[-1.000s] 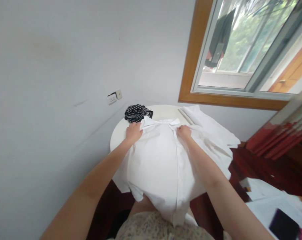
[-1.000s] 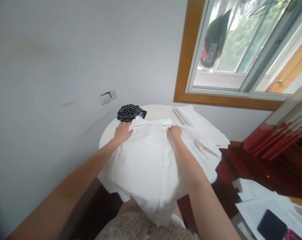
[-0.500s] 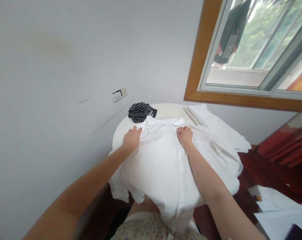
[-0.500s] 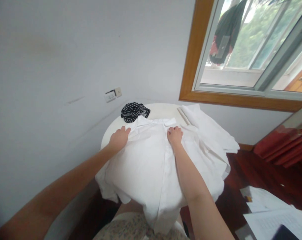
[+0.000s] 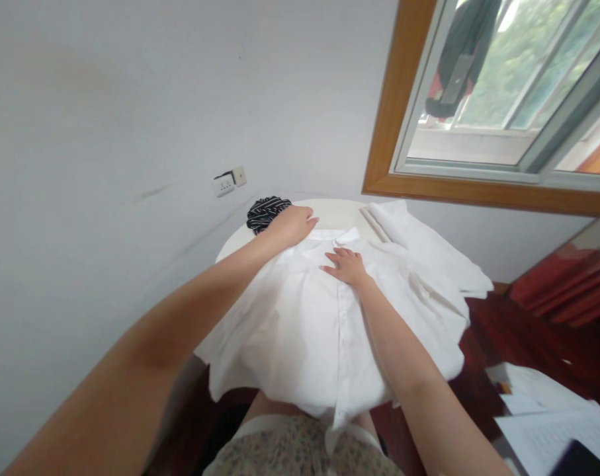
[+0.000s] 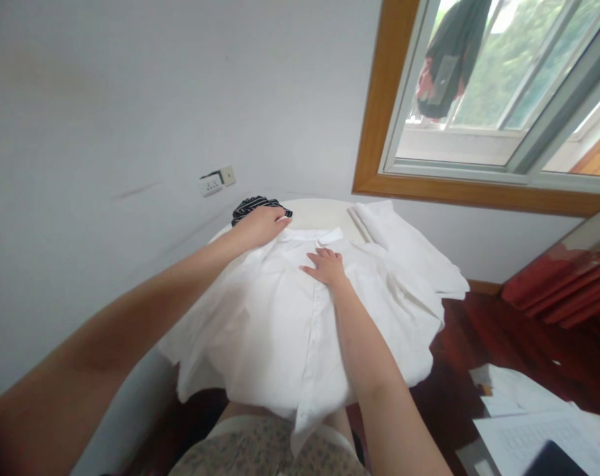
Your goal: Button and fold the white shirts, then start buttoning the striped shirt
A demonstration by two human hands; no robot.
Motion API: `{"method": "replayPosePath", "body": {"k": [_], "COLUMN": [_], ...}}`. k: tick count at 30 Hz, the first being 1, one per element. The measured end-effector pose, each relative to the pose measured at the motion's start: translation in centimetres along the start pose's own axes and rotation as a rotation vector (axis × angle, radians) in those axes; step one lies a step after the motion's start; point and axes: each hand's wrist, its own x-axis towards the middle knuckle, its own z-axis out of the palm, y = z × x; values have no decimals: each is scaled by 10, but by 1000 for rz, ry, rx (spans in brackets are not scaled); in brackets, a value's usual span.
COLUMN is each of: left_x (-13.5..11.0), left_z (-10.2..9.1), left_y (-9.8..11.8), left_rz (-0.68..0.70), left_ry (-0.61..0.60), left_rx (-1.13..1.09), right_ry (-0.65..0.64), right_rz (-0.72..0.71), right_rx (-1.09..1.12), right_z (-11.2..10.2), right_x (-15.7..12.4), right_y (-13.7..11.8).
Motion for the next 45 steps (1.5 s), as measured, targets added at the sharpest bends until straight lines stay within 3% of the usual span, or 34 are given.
{"method": "replayPosePath", "body": {"k": [4, 7, 10, 16, 20, 25, 28, 31, 33, 36, 38, 41, 43, 45], "left_x": [-14, -49, -84, -123, -138, -166, -188, -214, -234, -266, -285, -299, -297, -284], "left_z": [51, 90, 104, 93, 81, 60, 49, 39, 31, 18, 9, -1, -5, -4], "left_y": [50, 60, 58, 64, 58, 26, 1, -22, -29, -23, -10, 8, 14, 10], "left_rz": [249, 294, 224, 123, -44, -64, -30, -31, -109, -211, -157, 91, 273, 361], "left_ry": [-251, -268, -210, -196, -265, -306, -250, -297, -347, -410, -441, -513, -536, -484], "left_rx": [-17, 5, -20, -19, 28, 80, 48, -45, -60, -63, -151, -385, -509, -541], "right_ry": [6, 29, 55, 63, -21, -56, 5, 85, 116, 157, 160, 86, 27, -13], "right_rz": [30, 91, 146, 73, 194, 291, 352, 383, 365, 327, 328, 345, 331, 295], "right_rx": [92, 209, 256, 263, 187, 141, 43, -65, -101, -149, -173, -189, -199, -203], "right_z": [1, -1, -6, -9, -10, -18, -20, -18, -15, -11, -9, -8, -10, -13], "right_x": [4, 8, 9, 18, 39, 75, 90, 98, 101, 103, 104, 107, 108, 108], "right_y": [9, 16, 12, -30, -47, -50, -49, -46, -43, -40, -37, -34, -31, -28]}}
